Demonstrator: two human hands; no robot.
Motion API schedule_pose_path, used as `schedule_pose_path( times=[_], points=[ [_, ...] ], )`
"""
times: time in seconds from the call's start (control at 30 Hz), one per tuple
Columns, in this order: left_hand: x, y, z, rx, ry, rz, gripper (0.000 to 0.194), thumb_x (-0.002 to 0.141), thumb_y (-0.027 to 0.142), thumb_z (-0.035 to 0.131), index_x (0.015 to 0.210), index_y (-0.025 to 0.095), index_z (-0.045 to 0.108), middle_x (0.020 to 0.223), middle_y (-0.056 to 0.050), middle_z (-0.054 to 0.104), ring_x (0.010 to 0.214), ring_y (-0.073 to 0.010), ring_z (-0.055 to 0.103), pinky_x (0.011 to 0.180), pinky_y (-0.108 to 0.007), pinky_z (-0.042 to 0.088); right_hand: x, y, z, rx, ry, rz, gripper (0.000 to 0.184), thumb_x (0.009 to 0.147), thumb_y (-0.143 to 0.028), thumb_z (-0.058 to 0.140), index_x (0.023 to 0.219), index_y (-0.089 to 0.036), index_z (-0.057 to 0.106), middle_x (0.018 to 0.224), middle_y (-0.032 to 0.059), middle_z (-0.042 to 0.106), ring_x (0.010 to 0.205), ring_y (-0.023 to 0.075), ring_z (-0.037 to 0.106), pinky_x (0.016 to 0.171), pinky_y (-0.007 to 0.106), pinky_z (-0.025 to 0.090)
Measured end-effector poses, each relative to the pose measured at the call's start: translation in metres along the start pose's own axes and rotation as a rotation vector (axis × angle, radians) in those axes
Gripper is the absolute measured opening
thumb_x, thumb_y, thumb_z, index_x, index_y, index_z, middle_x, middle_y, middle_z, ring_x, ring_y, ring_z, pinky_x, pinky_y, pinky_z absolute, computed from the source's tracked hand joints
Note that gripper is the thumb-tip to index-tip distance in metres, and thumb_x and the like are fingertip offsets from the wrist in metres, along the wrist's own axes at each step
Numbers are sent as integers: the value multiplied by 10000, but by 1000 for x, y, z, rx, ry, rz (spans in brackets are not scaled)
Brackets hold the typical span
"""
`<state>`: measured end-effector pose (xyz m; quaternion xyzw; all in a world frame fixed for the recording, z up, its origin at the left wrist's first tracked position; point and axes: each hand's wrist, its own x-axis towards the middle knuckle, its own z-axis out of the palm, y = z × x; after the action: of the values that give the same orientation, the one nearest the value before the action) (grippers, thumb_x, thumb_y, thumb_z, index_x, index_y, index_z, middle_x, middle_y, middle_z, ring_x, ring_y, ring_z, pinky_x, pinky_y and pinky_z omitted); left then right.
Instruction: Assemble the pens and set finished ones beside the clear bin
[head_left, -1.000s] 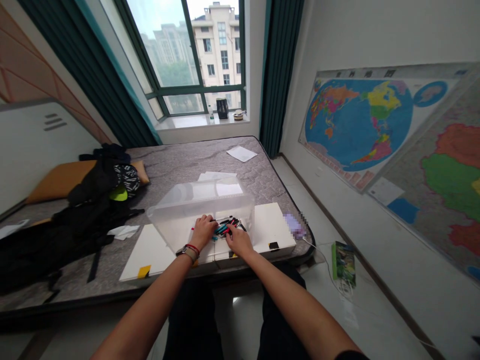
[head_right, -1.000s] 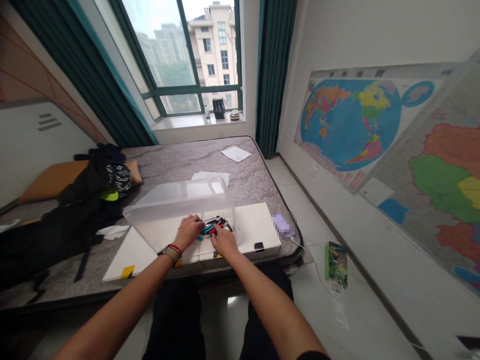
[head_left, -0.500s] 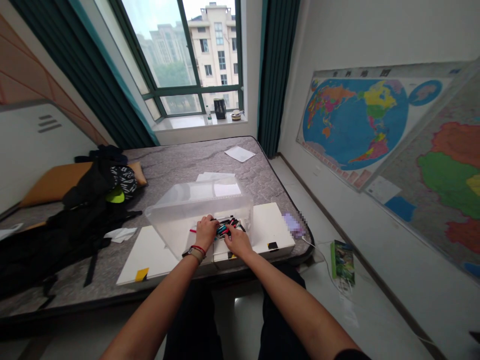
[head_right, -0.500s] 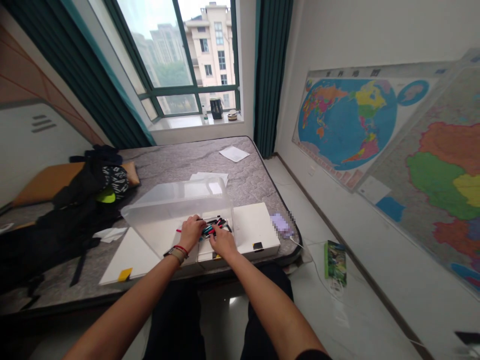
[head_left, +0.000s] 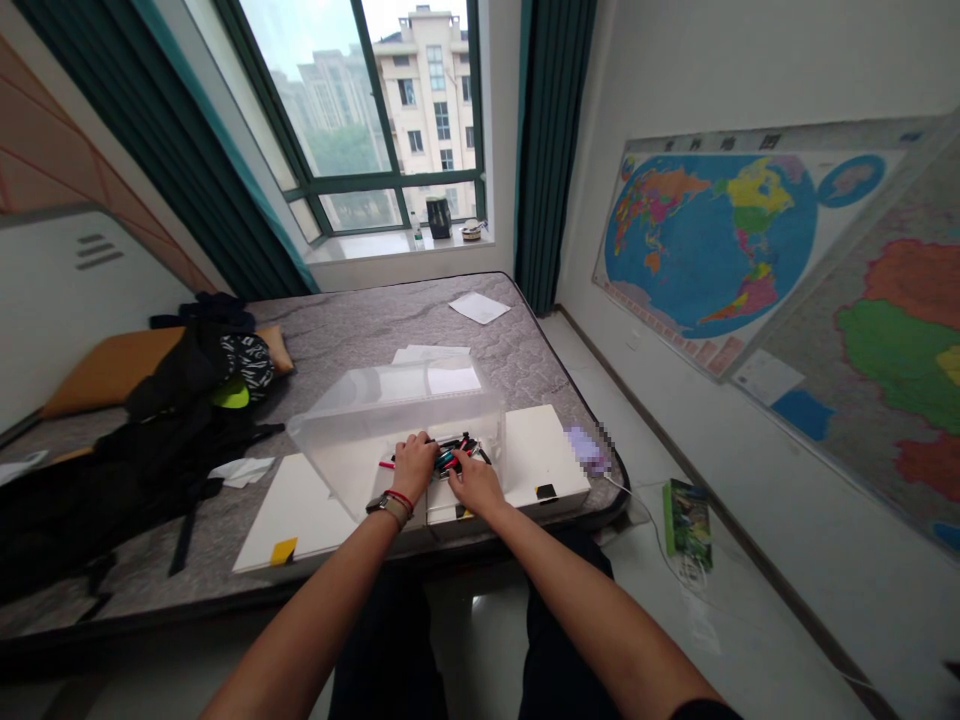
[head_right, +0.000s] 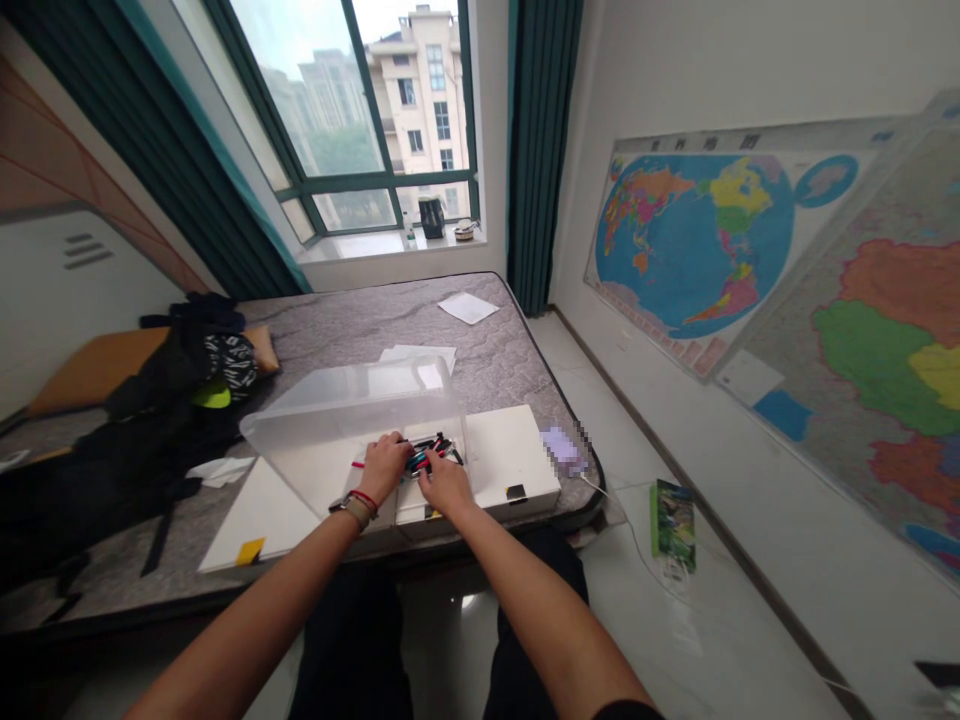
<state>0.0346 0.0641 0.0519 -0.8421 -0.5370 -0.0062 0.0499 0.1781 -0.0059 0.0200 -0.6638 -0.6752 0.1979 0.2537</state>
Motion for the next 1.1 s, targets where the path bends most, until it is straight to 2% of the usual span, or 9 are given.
schedule_pose_path(
  times=[0.27,0.37,0.43,0.6,0.7,0.8,0.93,1.03,1.1],
  points=[
    [-1,-3,-6,28,-23,61,290,935,216,427,949,183,714,1085,-145,589,1028,-282,519,825,-412,394,1,0,1,12,0,8,452,921,-345,502,1357,-223,510,1034,107,725,917,237,684,816,308,469],
    [-1,-9,-14,-43,-6,50,275,928,241,451,957,190,719,1082,-134,603,1019,-264,540,819,-380,411,1,2,4,26,22,-5,449,922,-352,499,1351,-223,514,1013,104,726,901,240,683,803,309,468],
    [-3,-15,-19,-133,51,5,264,916,274,475,959,197,724,1058,-118,616,991,-244,563,806,-347,423,1,3,5,41,36,-12,459,919,-353,506,1362,-235,503,992,93,727,878,238,682,789,305,466],
    [-21,-25,-19,-595,225,-143,226,821,358,587,853,187,732,891,-60,655,740,-165,607,717,-282,455,0,7,7,155,78,-33,527,904,-338,550,1407,-223,444,847,49,712,753,205,654,724,273,450],
    [-38,-23,-9,-982,248,-263,274,758,420,658,813,163,736,802,-54,685,712,-165,614,689,-273,472,0,10,8,257,107,-102,312,915,-300,529,1205,-205,598,744,21,670,688,180,617,690,256,438],
    [-55,-15,3,-1315,280,-414,384,684,488,729,847,141,746,808,-62,703,741,-171,620,687,-275,487,2,5,5,352,150,-168,192,915,-242,504,1030,-191,650,697,7,634,649,163,586,682,254,442],
    [-72,1,8,-1648,256,-599,534,552,520,815,897,120,740,829,-59,694,676,-133,595,646,-267,494,-2,-16,-5,421,205,-327,212,864,-187,555,1059,-172,640,853,47,658,735,169,599,748,279,474],
    [-81,13,-2,-1767,252,-672,580,510,514,837,913,111,730,810,-56,677,655,-115,584,637,-259,490,-9,-34,-10,427,233,-433,285,836,-150,581,1117,-173,617,999,81,638,852,183,604,816,302,486],
    [-85,19,-13,-1821,240,-664,574,497,503,843,892,105,724,788,-57,667,654,-116,584,629,-256,487,-13,-42,-13,424,240,-468,276,833,-118,570,1098,-176,622,1015,83,627,901,187,602,840,308,488]
  ],
)
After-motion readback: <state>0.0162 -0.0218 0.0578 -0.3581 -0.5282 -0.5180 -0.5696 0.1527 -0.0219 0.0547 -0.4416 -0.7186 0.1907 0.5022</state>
